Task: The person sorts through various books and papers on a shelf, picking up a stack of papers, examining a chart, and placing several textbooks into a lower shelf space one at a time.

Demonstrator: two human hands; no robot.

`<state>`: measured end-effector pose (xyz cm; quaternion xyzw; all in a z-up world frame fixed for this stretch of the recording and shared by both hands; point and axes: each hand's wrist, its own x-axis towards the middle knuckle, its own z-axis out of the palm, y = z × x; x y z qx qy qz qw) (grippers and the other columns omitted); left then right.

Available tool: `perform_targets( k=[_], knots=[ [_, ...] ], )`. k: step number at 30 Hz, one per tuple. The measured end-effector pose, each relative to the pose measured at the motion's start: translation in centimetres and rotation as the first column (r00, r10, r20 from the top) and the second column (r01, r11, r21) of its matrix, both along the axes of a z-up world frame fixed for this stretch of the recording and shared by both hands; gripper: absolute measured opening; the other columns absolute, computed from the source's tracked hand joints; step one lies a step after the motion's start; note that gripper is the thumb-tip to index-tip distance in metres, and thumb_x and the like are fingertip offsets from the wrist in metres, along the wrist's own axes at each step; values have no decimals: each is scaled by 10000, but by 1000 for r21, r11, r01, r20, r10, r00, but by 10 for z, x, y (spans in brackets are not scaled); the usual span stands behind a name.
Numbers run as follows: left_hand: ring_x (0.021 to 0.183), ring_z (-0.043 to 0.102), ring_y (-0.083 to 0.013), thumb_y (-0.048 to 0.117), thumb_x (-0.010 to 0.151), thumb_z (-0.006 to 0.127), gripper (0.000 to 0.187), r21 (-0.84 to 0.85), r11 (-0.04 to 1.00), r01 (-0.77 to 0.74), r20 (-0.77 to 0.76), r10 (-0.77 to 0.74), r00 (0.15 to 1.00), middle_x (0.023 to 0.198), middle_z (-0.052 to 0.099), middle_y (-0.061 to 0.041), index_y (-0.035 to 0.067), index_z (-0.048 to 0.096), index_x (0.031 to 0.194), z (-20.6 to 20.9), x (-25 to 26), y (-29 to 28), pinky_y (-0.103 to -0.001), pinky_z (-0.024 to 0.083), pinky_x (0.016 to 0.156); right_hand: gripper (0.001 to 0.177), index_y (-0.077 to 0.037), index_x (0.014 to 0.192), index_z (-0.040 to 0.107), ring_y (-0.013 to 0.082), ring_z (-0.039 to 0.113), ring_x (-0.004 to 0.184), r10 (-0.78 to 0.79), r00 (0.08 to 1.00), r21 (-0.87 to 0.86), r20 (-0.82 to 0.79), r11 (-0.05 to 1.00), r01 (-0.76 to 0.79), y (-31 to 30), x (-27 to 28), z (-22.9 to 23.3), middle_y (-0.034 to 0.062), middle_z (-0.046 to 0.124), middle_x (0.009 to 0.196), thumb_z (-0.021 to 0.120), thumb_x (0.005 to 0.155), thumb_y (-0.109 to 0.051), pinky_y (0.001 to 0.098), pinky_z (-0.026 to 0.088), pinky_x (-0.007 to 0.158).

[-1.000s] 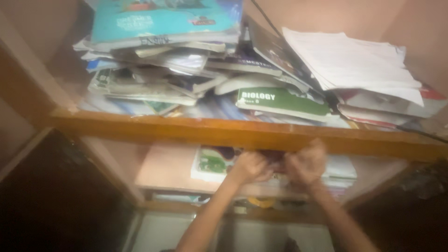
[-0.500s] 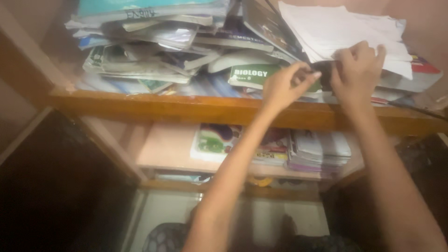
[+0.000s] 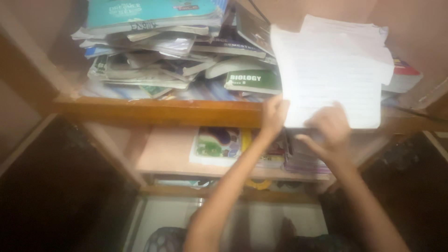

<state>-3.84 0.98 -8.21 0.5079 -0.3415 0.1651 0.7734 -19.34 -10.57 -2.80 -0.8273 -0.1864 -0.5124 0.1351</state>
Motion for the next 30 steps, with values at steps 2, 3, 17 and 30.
perform_targets(
  k=[2,3,17,30],
  knots=[
    [616,416,-94,115,945,528,221,-20,1000,1,-38,-2,999,658,471,22,49,530,734,-15,-12,-1,-294,332,545,407,-63,1173,542,267,535,1132,-15,999,366,-29,930,25,-14,-7,-14,122,531,1174,774,844,-123,448,468,1010],
    [616,411,-88,111,935,524,201,-44,999,6,-69,-9,998,658,463,28,48,542,746,-23,-19,0,-294,329,544,467,-63,1346,479,226,526,1223,-13,999,586,31,810,-7,-23,-7,-21,111,484,1310,714,944,-92,419,489,1070],
    [951,643,-178,114,928,527,394,267,951,154,-282,-76,957,1086,701,-96,-17,625,1286,-107,-43,72,-332,541,834,528,17,1419,528,265,631,1125,535,770,935,-347,257,243,-73,-26,-107,181,638,1308,629,966,-236,410,520,957],
    [1001,712,-391,130,828,591,403,504,835,-221,-119,320,940,1056,735,-252,-3,688,1196,-249,-84,105,-445,551,904,505,65,1334,560,311,668,1025,687,718,978,-118,-47,205,-6,-6,-296,161,673,1172,711,881,-98,452,550,869]
  ],
)
